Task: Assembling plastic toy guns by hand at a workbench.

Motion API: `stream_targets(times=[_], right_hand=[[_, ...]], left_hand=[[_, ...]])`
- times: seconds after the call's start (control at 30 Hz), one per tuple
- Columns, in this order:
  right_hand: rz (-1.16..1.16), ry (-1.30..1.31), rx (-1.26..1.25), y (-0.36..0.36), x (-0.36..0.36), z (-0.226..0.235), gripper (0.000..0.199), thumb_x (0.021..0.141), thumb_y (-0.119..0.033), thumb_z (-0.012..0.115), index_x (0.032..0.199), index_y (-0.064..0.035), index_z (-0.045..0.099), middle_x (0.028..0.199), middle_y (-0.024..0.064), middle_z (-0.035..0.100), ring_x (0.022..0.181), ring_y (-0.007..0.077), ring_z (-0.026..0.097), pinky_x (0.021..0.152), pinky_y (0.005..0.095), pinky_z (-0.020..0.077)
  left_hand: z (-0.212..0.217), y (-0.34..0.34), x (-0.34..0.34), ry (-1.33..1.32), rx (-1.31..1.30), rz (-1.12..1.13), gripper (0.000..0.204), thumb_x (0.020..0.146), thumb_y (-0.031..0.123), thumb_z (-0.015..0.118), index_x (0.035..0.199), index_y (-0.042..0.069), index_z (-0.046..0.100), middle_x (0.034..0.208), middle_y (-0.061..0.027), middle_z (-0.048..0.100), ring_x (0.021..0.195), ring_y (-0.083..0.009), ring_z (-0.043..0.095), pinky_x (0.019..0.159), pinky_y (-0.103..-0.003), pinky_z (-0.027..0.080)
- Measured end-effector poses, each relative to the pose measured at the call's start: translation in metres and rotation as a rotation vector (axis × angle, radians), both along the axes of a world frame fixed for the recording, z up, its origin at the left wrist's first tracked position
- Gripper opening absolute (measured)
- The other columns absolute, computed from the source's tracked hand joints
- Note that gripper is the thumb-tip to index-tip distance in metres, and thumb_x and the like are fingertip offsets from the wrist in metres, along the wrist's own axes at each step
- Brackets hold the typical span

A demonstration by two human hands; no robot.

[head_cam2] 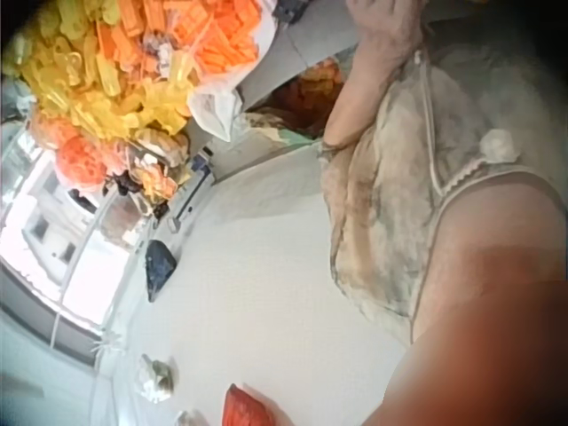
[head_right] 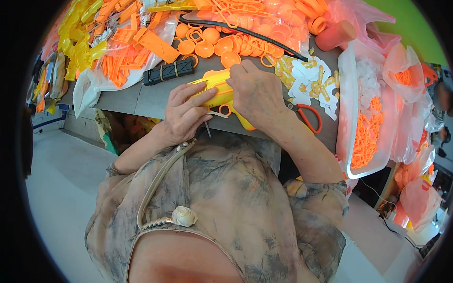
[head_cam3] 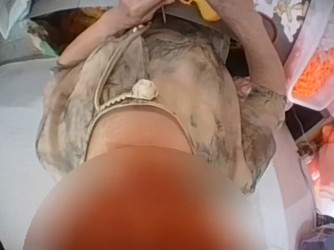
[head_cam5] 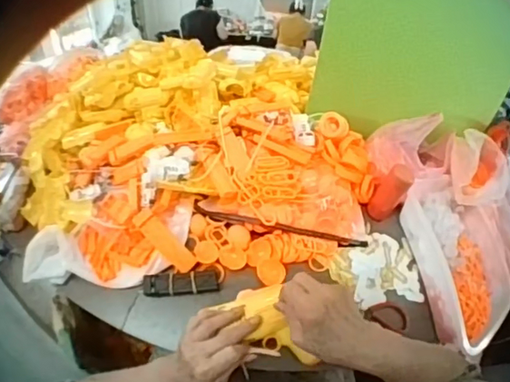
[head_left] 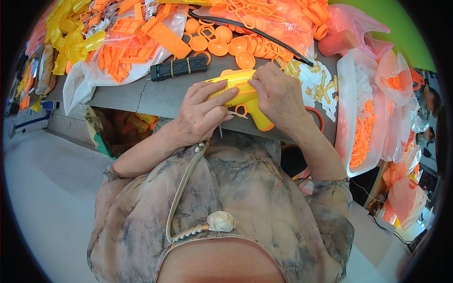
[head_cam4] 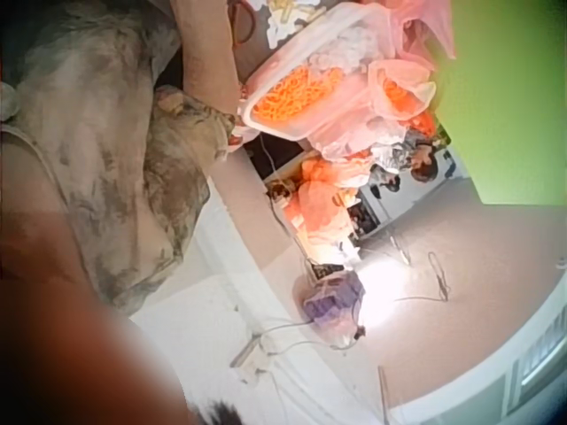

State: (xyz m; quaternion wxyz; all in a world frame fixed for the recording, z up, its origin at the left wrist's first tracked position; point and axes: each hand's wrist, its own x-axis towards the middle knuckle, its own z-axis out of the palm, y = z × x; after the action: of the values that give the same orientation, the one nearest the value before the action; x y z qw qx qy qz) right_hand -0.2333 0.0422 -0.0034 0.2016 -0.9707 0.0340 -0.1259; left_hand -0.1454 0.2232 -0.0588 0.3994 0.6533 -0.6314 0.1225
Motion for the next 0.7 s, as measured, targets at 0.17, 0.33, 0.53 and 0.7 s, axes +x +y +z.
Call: stream_targets(times=[0.17, 0.33, 0.53, 0.7], right_hand=[[-0.021, 0.056, -0.105, 0.006, -0.002, 0.008, 0.01, 0.081, -0.01, 0.06, 0.081, -0.0029, 0.053, 0.079, 0.0106, 0.052, 0.066, 0.0289, 0.056, 0.056, 0.038, 0.0447], [-0.076, 0.047, -0.113, 0.009, -0.009, 0.016, 0.013, 0.082, -0.011, 0.059, 0.092, -0.0029, 0.057, 0.083, 0.0108, 0.052, 0.07, 0.0267, 0.058, 0.059, 0.0343, 0.0468], [-0.002, -0.053, 0.613, -0.003, -0.015, 0.021, 0.021, 0.081, -0.004, 0.06, 0.102, -0.0015, 0.057, 0.099, 0.0115, 0.058, 0.078, 0.0218, 0.059, 0.066, 0.0304, 0.0481], [0.294, -0.478, 0.216, 0.008, -0.005, 0.022, 0.037, 0.068, 0.004, 0.07, 0.102, -0.0006, 0.055, 0.099, 0.014, 0.061, 0.083, 0.0249, 0.06, 0.068, 0.031, 0.0484]], left_hand=[[0.003, 0.0, 0.002, 0.009, 0.015, -0.006, 0.02, 0.068, 0.013, 0.069, 0.075, 0.002, 0.053, 0.113, -0.0133, 0.06, 0.102, -0.0316, 0.056, 0.083, -0.045, 0.044], [0.022, 0.004, 0.007, 0.717, -0.075, 0.016, 0.011, 0.081, 0.006, 0.062, 0.081, 0.0, 0.054, 0.108, -0.0186, 0.059, 0.096, -0.0265, 0.058, 0.082, -0.037, 0.044], [0.044, -0.003, 0.015, 1.212, -0.071, -0.046, 0.022, 0.087, 0.009, 0.058, 0.07, -0.004, 0.052, 0.097, -0.0123, 0.06, 0.088, -0.0114, 0.054, 0.076, -0.025, 0.043], [0.046, -0.005, 0.012, 1.264, -0.054, -0.123, 0.023, 0.086, 0.011, 0.059, 0.07, -0.004, 0.053, 0.094, -0.0101, 0.06, 0.085, -0.0102, 0.053, 0.073, -0.023, 0.042]])
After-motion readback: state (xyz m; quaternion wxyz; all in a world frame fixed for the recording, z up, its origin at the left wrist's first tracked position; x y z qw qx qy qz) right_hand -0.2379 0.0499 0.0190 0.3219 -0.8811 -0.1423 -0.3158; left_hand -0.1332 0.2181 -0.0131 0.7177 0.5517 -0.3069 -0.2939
